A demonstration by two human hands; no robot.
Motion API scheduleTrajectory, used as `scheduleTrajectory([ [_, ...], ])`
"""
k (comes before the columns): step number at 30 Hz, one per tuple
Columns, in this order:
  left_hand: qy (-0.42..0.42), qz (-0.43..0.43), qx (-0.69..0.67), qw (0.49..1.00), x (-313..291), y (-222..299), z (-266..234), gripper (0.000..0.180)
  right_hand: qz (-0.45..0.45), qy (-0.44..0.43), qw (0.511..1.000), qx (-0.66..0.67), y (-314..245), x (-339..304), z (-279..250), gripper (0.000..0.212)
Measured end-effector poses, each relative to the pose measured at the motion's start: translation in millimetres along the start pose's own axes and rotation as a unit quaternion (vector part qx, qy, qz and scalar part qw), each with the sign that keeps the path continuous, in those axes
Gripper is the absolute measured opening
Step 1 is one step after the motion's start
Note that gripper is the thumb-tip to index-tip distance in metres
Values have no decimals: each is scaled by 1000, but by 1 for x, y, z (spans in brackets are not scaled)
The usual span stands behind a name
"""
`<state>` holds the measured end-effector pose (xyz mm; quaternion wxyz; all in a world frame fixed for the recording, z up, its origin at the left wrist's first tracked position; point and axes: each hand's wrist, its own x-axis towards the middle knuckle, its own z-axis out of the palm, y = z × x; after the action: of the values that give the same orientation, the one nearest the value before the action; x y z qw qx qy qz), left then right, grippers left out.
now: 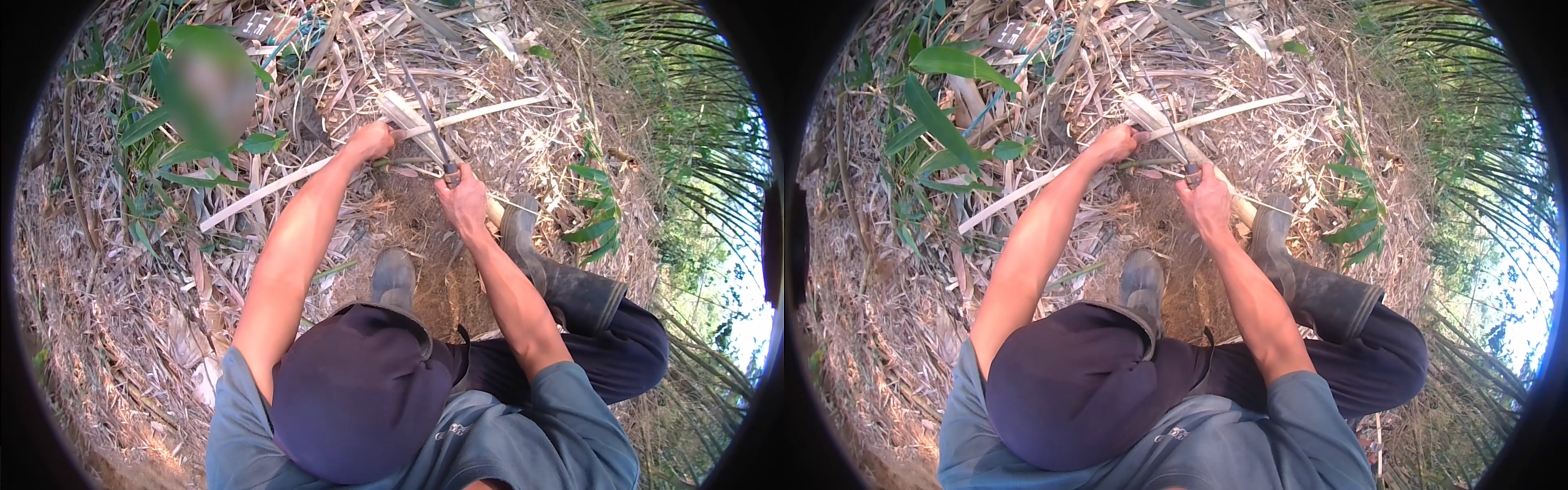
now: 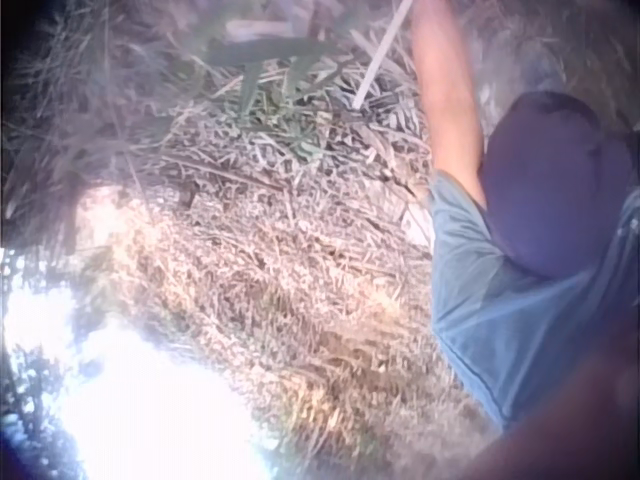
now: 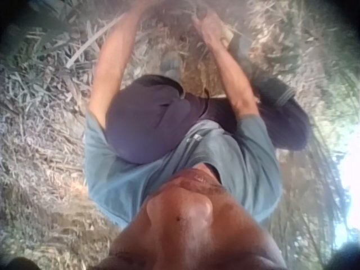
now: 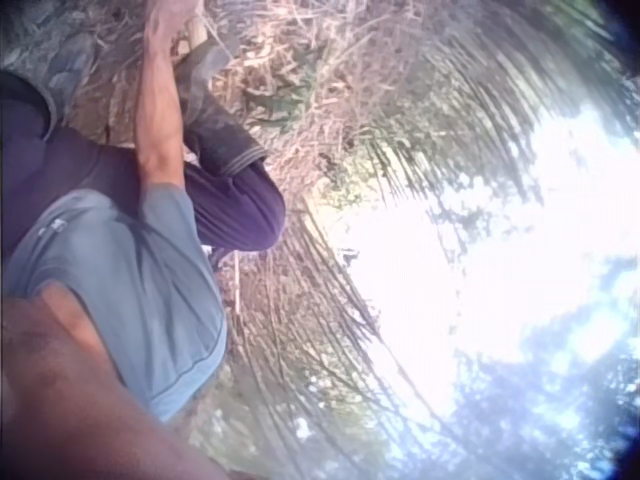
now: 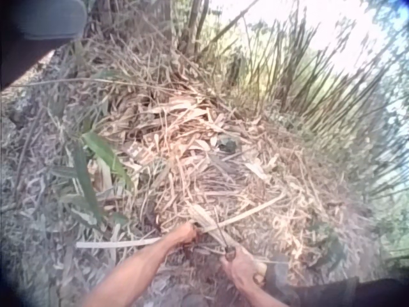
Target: The person sits on the ground in a bamboo grove and uses a large knife to split a long bamboo pole into thin strips. They repeatedly strike the bamboo against the ground and use the knife to separate the layers, producing multiple thin strips.
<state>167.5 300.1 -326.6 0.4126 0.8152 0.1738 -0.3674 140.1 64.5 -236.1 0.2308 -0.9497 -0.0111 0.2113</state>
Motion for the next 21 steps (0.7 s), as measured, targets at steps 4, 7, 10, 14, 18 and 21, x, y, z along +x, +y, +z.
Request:
scheduleTrajectory([
  [4, -24, -20, 16, 999, 11, 0, -3, 54, 17, -22, 1000, -3, -8, 1, 0, 44],
  [7, 8, -13, 22, 1000, 25, -9, 5, 55, 19, -31, 999, -14, -10, 5, 4, 40],
  [10, -32, 12, 5, 999, 16, 4, -3, 55, 48, -38, 998, 34, -22, 12, -12, 37],
  [14, -58, 25, 14, 998, 11, -2, -8, 52, -99, 89, 971, 200, -86, -2, -59, 29],
  [18, -54, 34, 90, 994, 4, 15, -16, 41, -127, 127, 966, 188, -87, -6, -60, 31],
  [21, -58, 146, 234, 959, 15, 15, 2, 38, -24, 32, 999, 16, 6, 0, 9, 39],
])
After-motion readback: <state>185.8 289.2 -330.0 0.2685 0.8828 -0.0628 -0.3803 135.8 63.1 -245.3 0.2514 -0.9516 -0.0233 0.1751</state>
